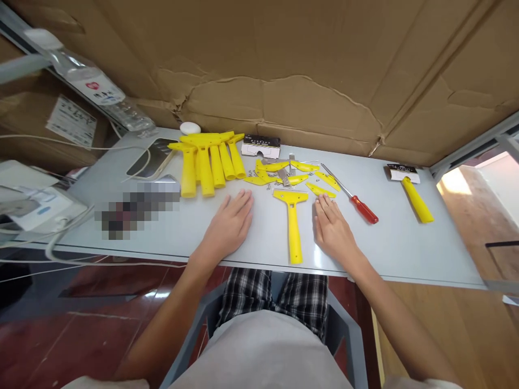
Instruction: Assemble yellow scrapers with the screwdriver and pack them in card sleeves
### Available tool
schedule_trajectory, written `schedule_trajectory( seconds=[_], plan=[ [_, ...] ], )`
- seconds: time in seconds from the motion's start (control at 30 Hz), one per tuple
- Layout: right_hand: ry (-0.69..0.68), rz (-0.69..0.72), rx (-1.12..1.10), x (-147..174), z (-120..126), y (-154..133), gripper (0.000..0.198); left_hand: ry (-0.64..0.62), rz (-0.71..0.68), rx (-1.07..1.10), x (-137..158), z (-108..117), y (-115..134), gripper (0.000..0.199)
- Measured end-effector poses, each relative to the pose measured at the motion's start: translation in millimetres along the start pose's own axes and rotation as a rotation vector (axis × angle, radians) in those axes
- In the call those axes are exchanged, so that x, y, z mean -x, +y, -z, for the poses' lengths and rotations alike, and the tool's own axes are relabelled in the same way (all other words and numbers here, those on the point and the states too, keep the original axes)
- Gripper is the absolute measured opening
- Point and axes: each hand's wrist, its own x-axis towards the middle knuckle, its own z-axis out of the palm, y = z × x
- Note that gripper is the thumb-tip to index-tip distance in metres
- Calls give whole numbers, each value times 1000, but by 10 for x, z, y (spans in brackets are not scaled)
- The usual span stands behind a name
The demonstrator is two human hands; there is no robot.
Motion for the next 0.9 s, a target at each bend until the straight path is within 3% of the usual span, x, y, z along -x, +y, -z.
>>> schedule_trajectory(
  seconds=[0.1,0.3,0.47,0.67,0.77,0.9],
  plan=[
    [54,22,-19,44,-15,2,62,17,-5,50,3,-13,-12,58],
    [24,59,-1,-57,138,-17,47,27,-22,61,9,-27,-12,57],
    [-55,121,-28,-717,264,-106,32,42,-28,60,8,-27,-4,55],
    [-261,117,-88,-1782,101,-342,29,85,-50,9,9,-42,11,53],
    [-344,78,-30,-2058,40,-418,26,132,-60,-10,12,-58,18,51],
    [-413,57,39,-2167,21,-471,25,163,-73,-52,20,-68,25,50]
  ],
)
